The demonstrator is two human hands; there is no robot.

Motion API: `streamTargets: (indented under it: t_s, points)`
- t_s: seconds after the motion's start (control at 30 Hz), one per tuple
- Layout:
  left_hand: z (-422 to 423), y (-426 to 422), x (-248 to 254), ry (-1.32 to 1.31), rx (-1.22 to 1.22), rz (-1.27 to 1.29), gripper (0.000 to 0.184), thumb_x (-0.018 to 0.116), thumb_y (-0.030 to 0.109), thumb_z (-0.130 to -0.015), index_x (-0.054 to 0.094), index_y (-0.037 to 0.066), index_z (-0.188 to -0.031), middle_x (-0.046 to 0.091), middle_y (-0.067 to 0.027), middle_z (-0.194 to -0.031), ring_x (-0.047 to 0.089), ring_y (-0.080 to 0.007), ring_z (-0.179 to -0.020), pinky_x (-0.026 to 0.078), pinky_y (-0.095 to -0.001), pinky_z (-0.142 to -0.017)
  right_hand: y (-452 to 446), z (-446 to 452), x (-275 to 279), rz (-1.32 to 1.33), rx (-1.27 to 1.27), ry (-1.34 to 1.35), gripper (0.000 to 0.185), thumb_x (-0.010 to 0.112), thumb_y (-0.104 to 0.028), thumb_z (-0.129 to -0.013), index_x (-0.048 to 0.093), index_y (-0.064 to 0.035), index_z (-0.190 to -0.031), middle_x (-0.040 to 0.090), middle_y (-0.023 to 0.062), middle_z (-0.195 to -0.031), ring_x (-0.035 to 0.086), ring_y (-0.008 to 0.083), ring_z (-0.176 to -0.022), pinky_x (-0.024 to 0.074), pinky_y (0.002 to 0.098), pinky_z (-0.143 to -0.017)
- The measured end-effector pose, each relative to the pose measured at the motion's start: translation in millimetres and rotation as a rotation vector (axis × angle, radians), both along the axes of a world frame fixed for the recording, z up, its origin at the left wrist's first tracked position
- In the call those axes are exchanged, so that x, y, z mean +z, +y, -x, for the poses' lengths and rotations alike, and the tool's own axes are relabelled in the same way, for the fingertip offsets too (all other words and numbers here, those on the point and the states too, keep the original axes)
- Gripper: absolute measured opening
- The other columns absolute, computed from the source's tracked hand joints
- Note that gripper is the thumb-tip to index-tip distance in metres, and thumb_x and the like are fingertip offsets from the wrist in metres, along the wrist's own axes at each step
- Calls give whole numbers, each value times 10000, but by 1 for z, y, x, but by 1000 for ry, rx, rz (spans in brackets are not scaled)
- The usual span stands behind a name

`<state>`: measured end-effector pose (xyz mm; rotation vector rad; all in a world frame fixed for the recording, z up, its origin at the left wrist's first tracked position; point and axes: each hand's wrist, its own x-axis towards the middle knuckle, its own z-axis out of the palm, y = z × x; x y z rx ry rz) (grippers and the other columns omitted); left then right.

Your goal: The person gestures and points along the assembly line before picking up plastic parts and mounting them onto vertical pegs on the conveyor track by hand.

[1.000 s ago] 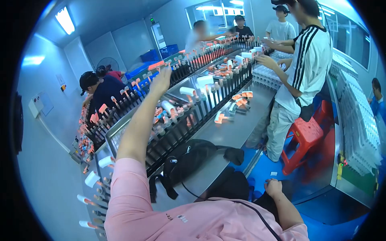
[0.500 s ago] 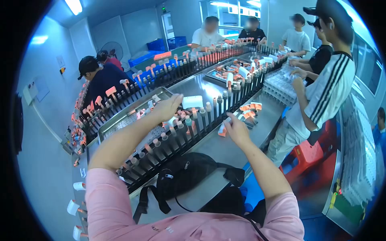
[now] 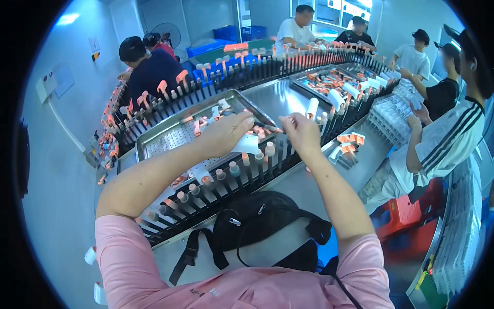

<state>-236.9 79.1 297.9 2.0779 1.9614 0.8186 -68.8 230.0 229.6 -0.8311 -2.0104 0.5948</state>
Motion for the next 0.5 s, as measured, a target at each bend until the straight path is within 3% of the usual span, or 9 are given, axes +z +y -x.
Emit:
streamTargets:
  t_s: [0.07, 0.13, 0.27, 0.37, 0.4, 0.47, 0.5]
  points:
    - [10, 4, -13, -26, 25, -103, 432, 318, 396, -937, 534, 52, -1082, 601, -170, -1007, 556, -342, -960, 423, -410, -806, -6, -10, -8, -184, 16, 108, 252, 601, -304, -814, 632, -55, -832, 578, 81, -574, 584, 248, -528, 433, 309, -505]
    - [17, 8, -25, -88, 7, -187, 438, 315, 413, -929, 556, 67, -1047, 611, -171, -978, 573, -338, -923, 438, -421, -780, -2, -27, -42, -218, 90, -19, 247, 611, -309, -805, 634, -64, -826, 578, 77, -582, 579, 245, -534, 438, 317, -511]
    - [24, -5, -33, 37, 104, 61, 476, 303, 450, -917, 558, 98, -1111, 611, -150, -1011, 585, -301, -943, 439, -407, -792, -14, -71, -98, -262, 318, -526, 261, 612, -342, -793, 638, -84, -814, 595, 86, -639, 583, 253, -574, 452, 347, -535]
    - [27, -31, -18, -18, 135, 312, 503, 304, 465, -913, 548, 85, -1134, 596, -149, -1061, 567, -306, -983, 428, -394, -827, -3, -91, -127, -241, 208, -455, 276, 594, -362, -799, 643, -91, -797, 609, 112, -696, 593, 270, -616, 466, 372, -570]
    - [25, -40, -12, -14, 136, 324, 507, 305, 461, -919, 528, 75, -1160, 585, -154, -1069, 554, -299, -995, 411, -374, -856, 12, -97, -139, 89, 105, -419, 270, 580, -349, -802, 643, -88, -826, 626, 122, -797, 614, 289, -686, 483, 390, -618]
    - [23, -58, -4, -6, 148, 350, 522, 306, 455, -931, 488, 54, -1210, 563, -163, -1085, 527, -285, -1018, 376, -334, -914, 42, -111, -160, -123, -278, -658, 225, 549, -294, -817, 641, -95, -867, 625, 125, -880, 627, 302, -743, 499, 397, -660]
    - [30, -64, -8, -117, 156, 351, 538, 295, 465, -930, 483, 51, -1216, 551, -164, -1113, 516, -285, -1039, 369, -335, -924, 48, -120, -170, -151, -324, -770, 216, 529, -278, -826, 635, -99, -882, 621, 127, -897, 629, 302, -750, 501, 406, -660]
